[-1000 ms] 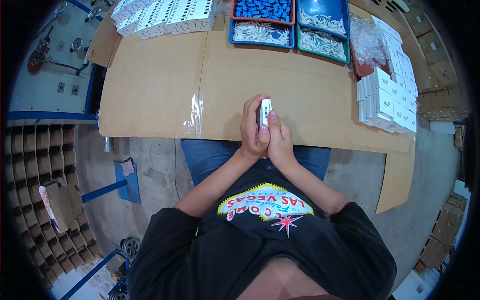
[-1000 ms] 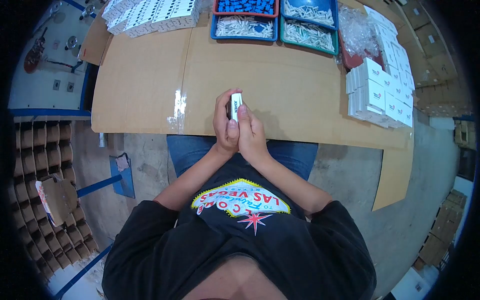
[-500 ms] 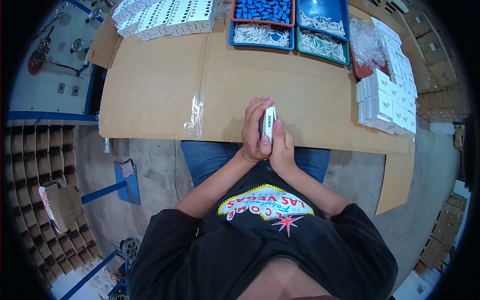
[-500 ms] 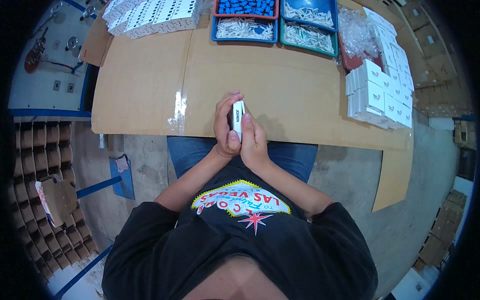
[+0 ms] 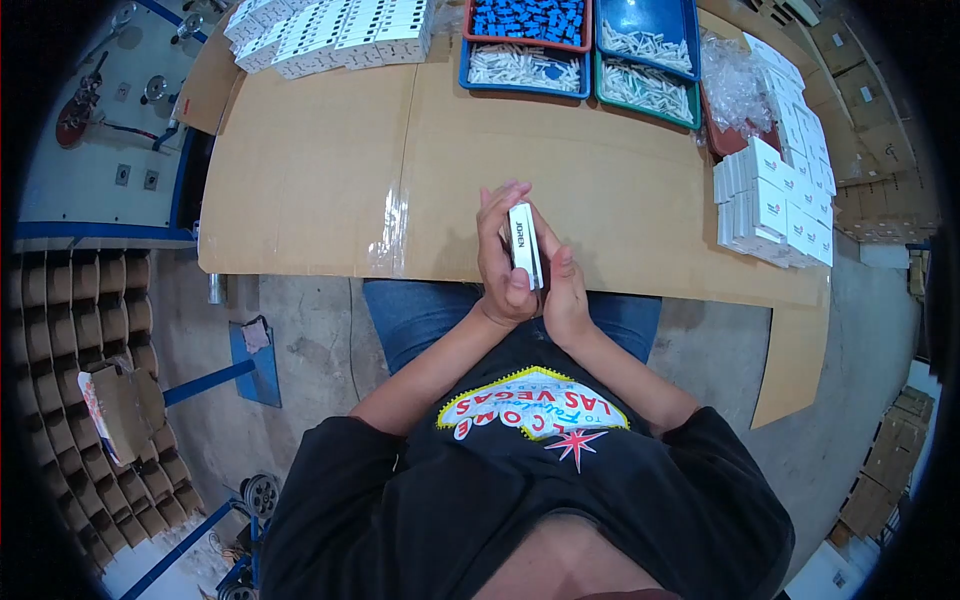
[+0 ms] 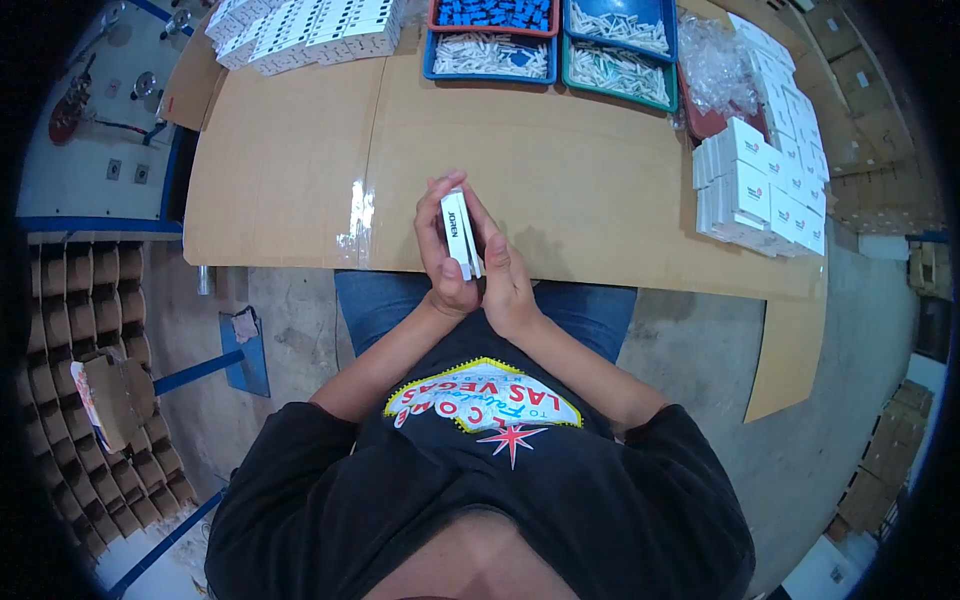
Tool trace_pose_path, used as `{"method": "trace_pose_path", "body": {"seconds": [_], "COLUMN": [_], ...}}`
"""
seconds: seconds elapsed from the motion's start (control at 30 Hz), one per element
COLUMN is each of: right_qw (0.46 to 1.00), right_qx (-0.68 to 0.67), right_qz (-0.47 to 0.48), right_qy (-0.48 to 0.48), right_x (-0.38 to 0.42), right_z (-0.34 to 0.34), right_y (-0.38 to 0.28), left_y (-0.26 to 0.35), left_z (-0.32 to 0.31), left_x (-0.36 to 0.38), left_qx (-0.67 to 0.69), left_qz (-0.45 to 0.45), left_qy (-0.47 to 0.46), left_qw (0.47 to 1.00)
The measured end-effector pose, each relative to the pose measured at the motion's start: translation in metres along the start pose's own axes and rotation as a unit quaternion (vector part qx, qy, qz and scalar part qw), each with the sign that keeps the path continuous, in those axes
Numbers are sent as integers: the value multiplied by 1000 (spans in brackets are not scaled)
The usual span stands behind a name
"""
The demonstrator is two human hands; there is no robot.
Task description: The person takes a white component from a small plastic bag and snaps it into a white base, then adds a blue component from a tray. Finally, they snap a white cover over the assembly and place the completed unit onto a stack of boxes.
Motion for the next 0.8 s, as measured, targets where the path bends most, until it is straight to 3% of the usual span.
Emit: {"method": "trace_pose_path", "body": {"seconds": [0.2,0.27,0.43,0.67,0.73,0.8], "right_qw": [994,993,992,994,994,993], "right_qx": [-94,-76,-5,-16,-15,16], "right_qz": [27,61,91,79,81,99], "right_qy": [49,71,82,74,66,61], "right_x": [-13,-15,-18,-19,-20,-20], "right_z": [16,22,34,37,37,37], "right_y": [-3,-4,-8,-11,-12,-15], "left_y": [0,-3,-7,-6,0,1], "left_z": [0,-4,-7,-7,-6,-6], "left_x": [2,5,17,14,7,6], "left_qx": [-44,69,117,133,63,75], "left_qz": [-20,71,122,111,40,45], "left_qy": [-26,-44,-88,-90,-94,-78], "left_qw": [999,994,982,981,993,993]}}
Point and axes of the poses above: each hand's wrist, its own x-axis away from the middle knuckle, its own z-axis out of the back of the hand, y = z × x, the point moved 2 cm from there along -x, towards the middle knuckle, and after that the axes turned 3 degrees about y, right-handed, at the moved point
